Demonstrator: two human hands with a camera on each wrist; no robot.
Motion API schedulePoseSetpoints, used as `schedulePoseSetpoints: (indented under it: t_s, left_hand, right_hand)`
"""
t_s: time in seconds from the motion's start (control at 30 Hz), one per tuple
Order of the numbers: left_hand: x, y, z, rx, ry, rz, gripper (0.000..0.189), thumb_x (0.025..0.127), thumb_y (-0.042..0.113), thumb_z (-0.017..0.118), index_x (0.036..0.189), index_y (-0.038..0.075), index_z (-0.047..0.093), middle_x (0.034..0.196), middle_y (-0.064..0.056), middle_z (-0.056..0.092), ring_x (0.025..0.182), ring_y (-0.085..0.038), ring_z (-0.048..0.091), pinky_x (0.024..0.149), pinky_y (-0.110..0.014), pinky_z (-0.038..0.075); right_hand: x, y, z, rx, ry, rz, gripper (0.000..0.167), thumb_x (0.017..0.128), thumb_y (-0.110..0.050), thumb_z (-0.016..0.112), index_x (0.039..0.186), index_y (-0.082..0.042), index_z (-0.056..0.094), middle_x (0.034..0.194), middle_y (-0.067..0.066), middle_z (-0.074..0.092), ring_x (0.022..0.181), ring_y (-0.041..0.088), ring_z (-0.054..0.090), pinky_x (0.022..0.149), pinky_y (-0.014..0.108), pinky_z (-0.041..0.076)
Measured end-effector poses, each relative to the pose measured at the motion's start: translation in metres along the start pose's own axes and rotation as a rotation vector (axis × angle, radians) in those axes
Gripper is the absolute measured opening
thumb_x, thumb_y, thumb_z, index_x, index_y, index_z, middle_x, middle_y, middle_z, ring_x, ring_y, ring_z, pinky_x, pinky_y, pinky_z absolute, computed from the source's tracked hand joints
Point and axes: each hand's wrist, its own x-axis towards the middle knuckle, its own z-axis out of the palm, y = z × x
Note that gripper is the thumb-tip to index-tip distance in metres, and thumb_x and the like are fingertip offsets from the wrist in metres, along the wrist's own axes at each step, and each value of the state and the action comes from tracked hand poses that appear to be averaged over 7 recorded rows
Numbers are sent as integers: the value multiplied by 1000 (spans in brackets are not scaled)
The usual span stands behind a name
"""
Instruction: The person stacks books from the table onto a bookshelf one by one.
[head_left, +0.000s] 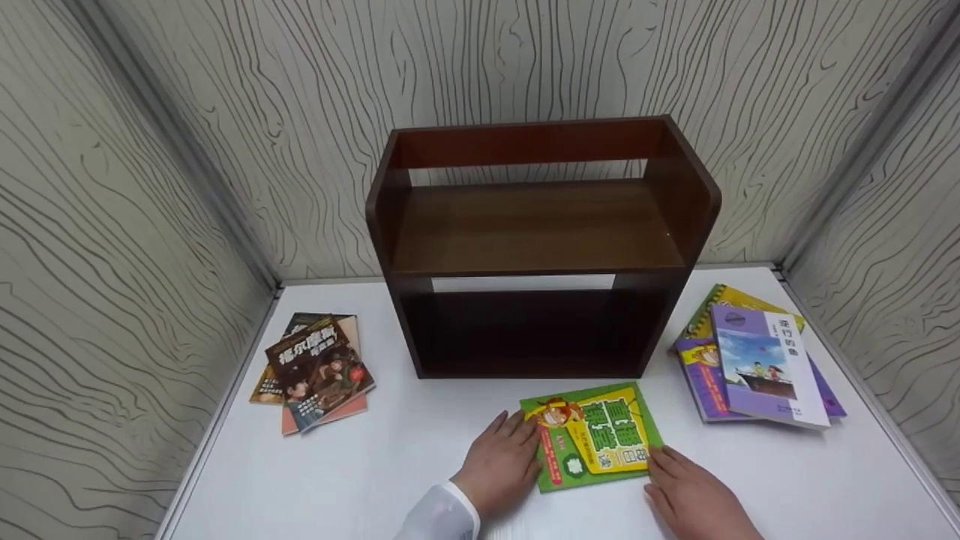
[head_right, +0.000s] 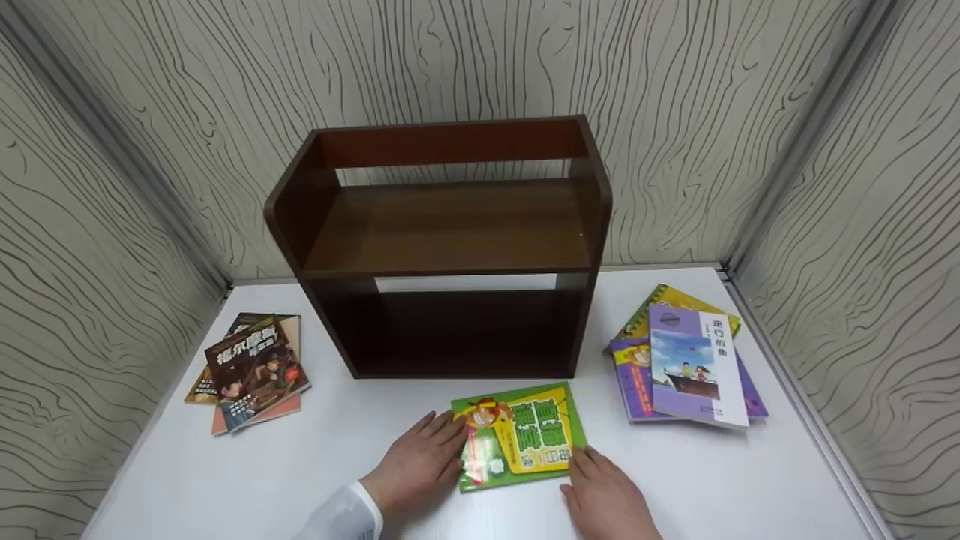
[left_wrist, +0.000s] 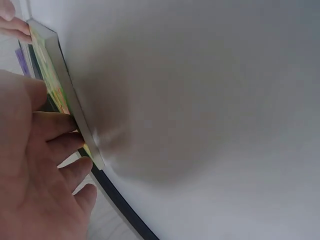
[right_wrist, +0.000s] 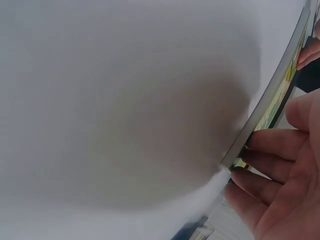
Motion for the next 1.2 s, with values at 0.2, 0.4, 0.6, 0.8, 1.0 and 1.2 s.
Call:
schedulePoseSetpoints:
  t_s: [0.2,0.4,0.6,0.8,1.0,1.2]
  left_hand:
    - [-4,-14,-1,-23,45,-64,54,105,43,33,148,13,46,153,0,39,143,-21,30,117,-39,20]
    - [-7,-18,0,-214,40,-157,51,106,36,38,147,8,45,155,-6,37,142,-24,32,115,-39,27]
    - [-9,-7,-7,-758,54,-330,47,104,24,45,145,2,46,156,-18,31,142,-33,29,112,-48,30]
    - [-16,-2,-22,-1197,68,-479,47,102,22,48,143,0,48,150,-21,39,139,-42,31,110,-58,29]
    - [-29,-7,-29,-1365,41,-581,51,100,23,48,138,-10,47,138,-24,50,132,-44,41,105,-57,37]
    - [-37,-8,-29,-1402,-29,-621,54,98,25,50,138,-10,47,136,-23,53,128,-42,47,100,-54,43]
  right_hand:
    - [8,-20,4,16,16,-33,59,100,-48,49,140,-5,54,147,8,47,138,28,38,112,47,31]
    - [17,-35,5,50,34,-42,53,99,-43,54,134,-2,60,142,11,52,134,32,43,110,50,33]
    - [22,-40,-2,236,5,57,47,99,-39,57,130,-4,63,138,12,55,132,35,44,108,53,35]
    - [24,-35,-11,604,3,202,51,101,-38,54,139,-4,54,142,15,50,134,40,40,106,57,36]
    - [25,-32,-18,820,-15,326,73,99,-52,50,147,2,40,147,23,43,134,45,37,105,58,36]
    - [27,-31,-20,924,-80,376,80,99,-50,51,149,8,29,151,29,31,138,49,25,107,61,32]
